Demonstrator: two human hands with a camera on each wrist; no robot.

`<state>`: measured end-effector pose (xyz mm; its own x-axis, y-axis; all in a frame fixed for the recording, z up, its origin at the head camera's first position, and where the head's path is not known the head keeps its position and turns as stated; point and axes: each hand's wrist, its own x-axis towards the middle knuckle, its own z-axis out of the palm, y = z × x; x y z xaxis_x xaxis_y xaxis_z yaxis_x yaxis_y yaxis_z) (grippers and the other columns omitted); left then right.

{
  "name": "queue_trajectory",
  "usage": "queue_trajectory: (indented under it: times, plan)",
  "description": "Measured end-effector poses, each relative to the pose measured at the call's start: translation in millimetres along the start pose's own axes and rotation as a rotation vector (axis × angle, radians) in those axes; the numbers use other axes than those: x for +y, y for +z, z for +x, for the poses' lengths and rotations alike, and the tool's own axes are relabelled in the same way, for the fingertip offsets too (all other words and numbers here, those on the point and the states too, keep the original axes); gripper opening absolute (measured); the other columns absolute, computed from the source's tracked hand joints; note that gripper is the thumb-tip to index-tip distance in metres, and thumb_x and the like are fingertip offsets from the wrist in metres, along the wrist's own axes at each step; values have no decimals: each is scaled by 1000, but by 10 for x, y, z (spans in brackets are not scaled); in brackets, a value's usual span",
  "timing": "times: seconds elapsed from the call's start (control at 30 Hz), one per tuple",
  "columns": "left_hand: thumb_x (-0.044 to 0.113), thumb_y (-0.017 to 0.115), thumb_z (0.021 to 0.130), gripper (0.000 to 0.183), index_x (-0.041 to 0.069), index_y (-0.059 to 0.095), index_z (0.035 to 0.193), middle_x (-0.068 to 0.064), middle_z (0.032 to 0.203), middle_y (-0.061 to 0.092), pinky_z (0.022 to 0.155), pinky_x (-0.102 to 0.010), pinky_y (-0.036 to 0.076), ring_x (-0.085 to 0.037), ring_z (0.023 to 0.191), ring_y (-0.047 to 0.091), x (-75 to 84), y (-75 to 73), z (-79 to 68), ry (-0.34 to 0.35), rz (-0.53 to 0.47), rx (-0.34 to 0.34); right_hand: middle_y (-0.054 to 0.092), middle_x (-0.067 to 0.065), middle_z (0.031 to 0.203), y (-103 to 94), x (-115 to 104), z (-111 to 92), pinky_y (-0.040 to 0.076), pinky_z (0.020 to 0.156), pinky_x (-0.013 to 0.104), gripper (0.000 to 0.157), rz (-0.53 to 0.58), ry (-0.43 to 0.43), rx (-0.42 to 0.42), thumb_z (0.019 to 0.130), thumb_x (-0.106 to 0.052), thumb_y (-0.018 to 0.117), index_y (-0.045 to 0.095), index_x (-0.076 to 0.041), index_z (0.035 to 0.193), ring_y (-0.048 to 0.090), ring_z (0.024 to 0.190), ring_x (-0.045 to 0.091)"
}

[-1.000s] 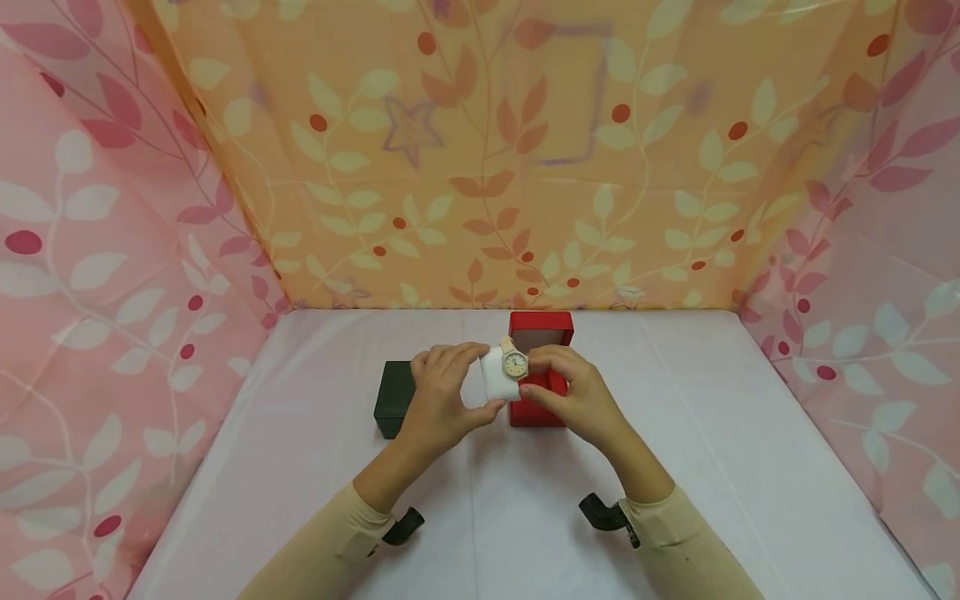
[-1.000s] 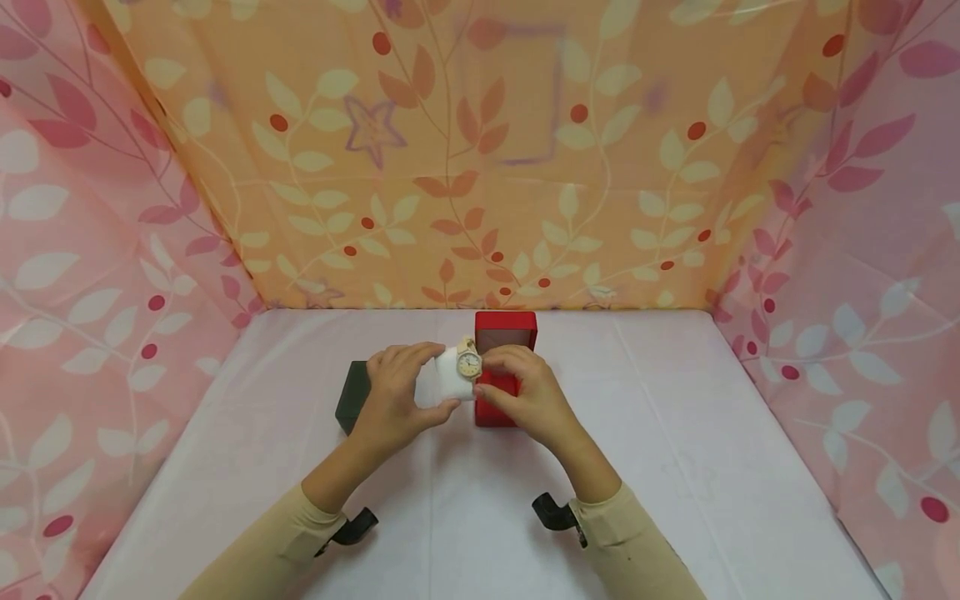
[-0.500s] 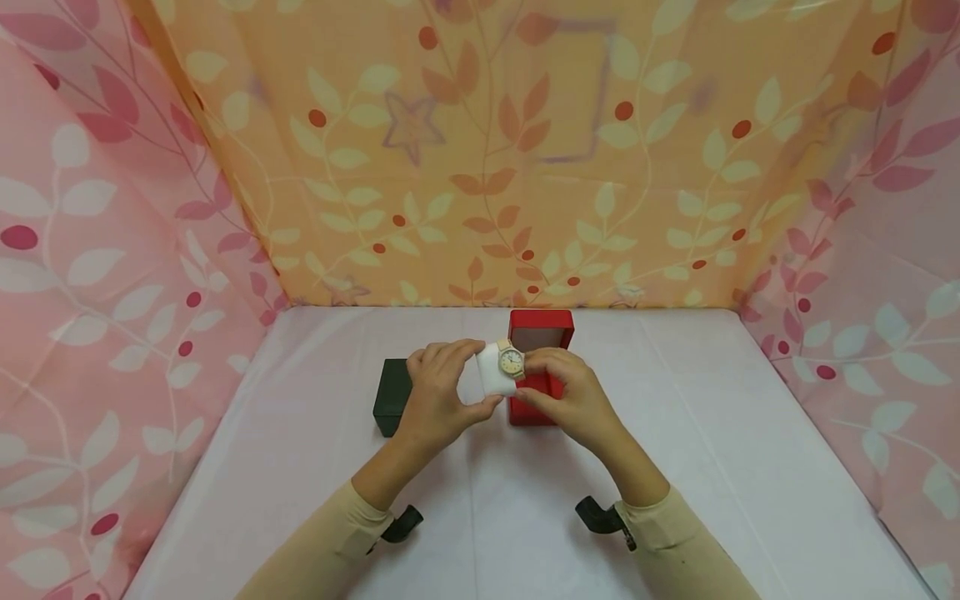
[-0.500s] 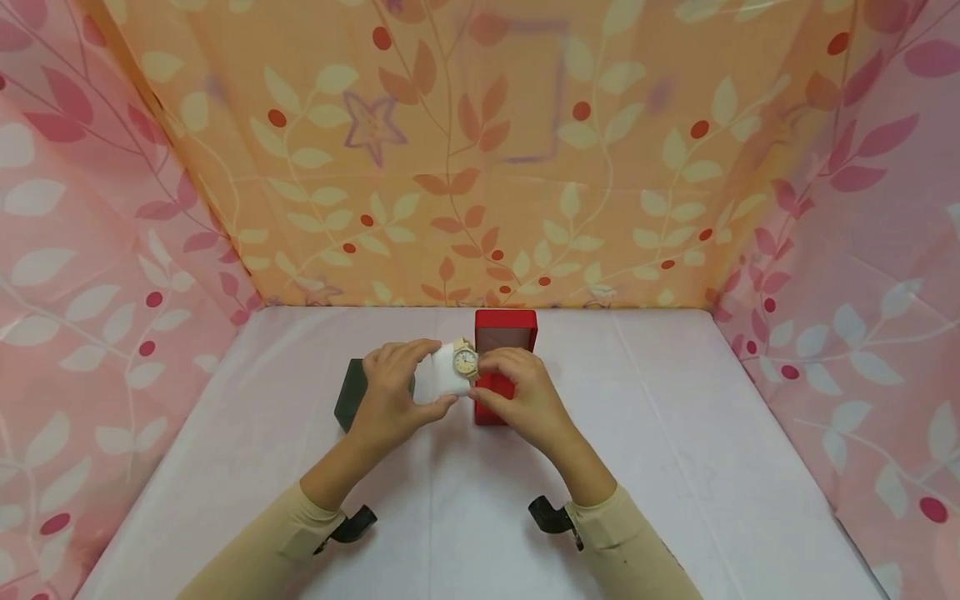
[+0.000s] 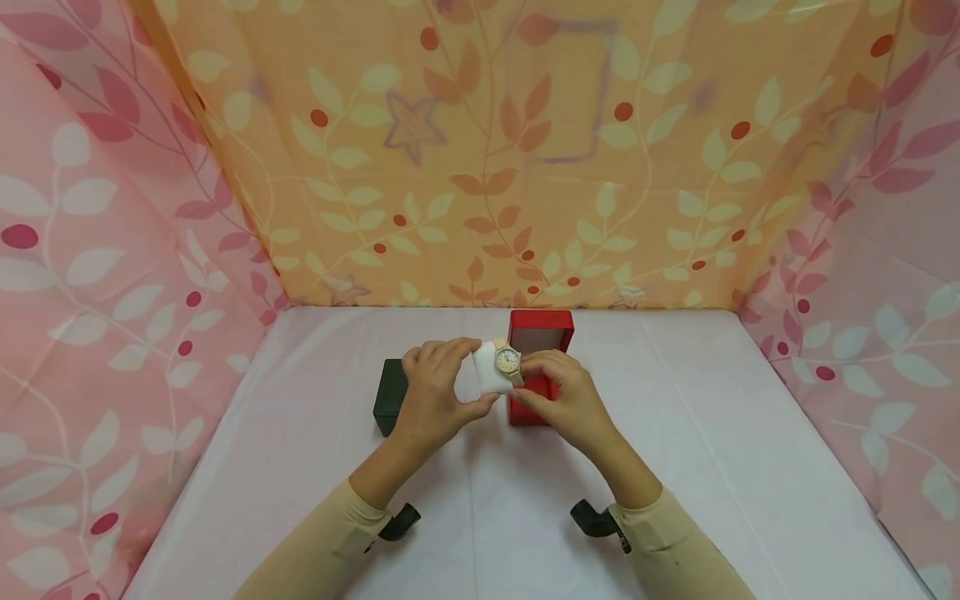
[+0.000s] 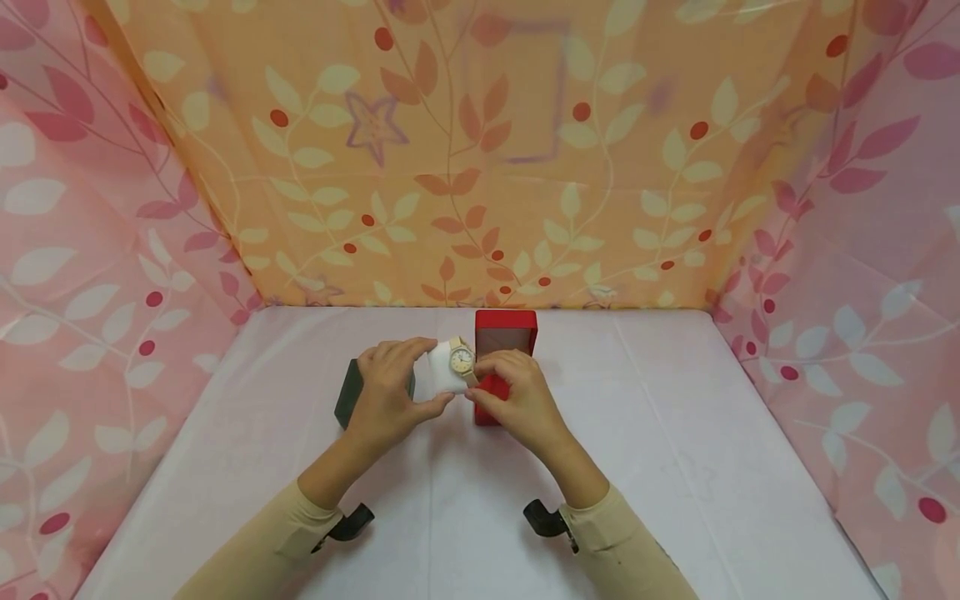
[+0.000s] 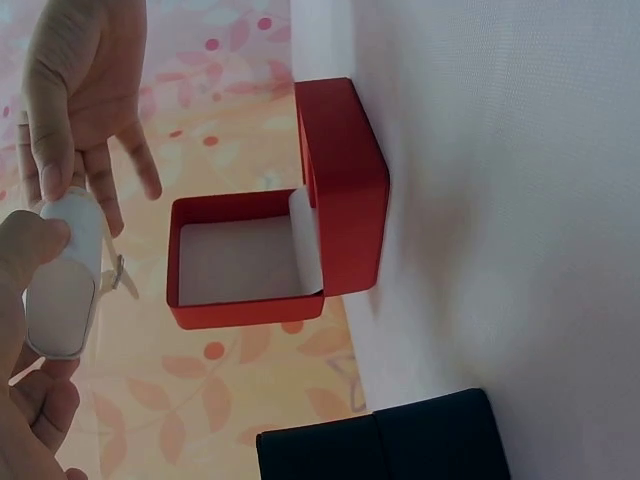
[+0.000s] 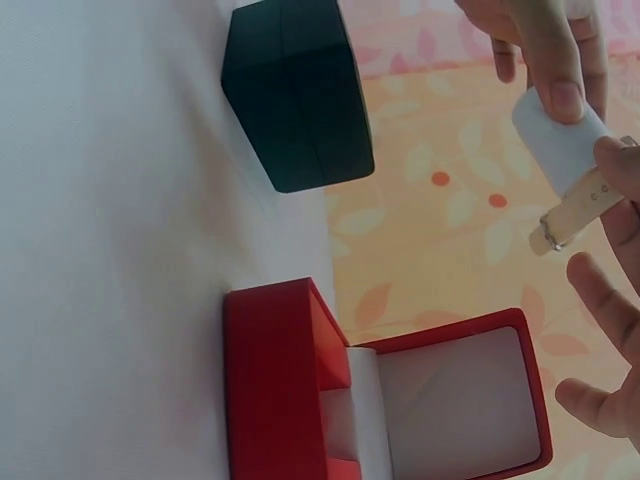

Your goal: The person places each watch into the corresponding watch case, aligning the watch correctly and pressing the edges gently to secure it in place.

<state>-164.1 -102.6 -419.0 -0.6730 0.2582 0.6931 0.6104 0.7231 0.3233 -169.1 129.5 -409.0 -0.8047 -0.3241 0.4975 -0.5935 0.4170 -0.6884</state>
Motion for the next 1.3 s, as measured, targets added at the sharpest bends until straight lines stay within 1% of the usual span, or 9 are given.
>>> queue_trajectory:
  times: [0.27,0.4,0.57,0.73,0.83,0.97,1.13,1.2,1.3]
  plan:
    - [38,93,72,76,11,60,135,-2,132,66,100,-53,29,-21,115,54,-22,-1,18,8,24,0,72,-3,107,72,42,-19,48,100,43,26,28,12,45,79,-8,89,75,-13,100,63,110,16]
    - [40,93,71,76,11,61,134,-3,131,67,101,-54,29,-22,114,55,-36,-1,25,16,48,1,73,-3,106,102,39,-28,48,99,42,27,32,7,74,78,-6,89,75,-12,100,64,109,16]
    - [39,94,69,76,10,62,132,-3,129,68,100,-55,29,-22,112,56,-38,-10,43,26,71,14,74,-4,105,147,28,-40,49,99,42,28,33,35,110,78,-5,89,76,-11,103,63,108,15]
    - [38,94,69,76,10,63,132,-3,128,68,100,-55,29,-22,111,56,-29,-17,72,31,80,24,73,-5,104,191,16,-53,52,96,37,28,34,69,144,79,-9,89,77,-12,105,63,108,13]
    - [38,93,70,75,10,62,132,-2,128,68,100,-55,29,-22,111,56,-23,-21,81,30,80,21,71,-5,103,202,8,-65,52,95,34,28,37,72,150,80,-11,89,77,-14,106,62,107,13]
    - [37,93,71,74,10,62,132,-3,129,68,100,-56,29,-22,111,56,-19,-25,73,32,71,11,72,-4,106,180,25,-84,51,97,35,29,46,39,131,80,-8,88,77,-14,106,63,108,14]
    - [40,93,72,74,11,62,132,-4,131,68,101,-56,29,-23,112,56,-31,-11,42,44,50,-13,72,-1,110,80,96,-91,48,99,36,29,51,-45,69,80,-6,87,78,-16,105,63,111,19]
    - [41,92,72,74,11,62,133,-4,131,67,101,-56,29,-22,112,56,-30,-10,37,56,38,-23,72,0,113,29,128,-88,48,100,32,29,62,-66,39,80,-7,88,78,-16,106,62,113,19]
    - [41,92,73,74,11,61,133,-4,132,67,100,-55,30,-22,112,55,-22,-16,42,83,27,-33,70,2,115,-38,158,-85,47,102,25,31,106,-58,-6,80,-6,87,77,-15,108,62,115,17]
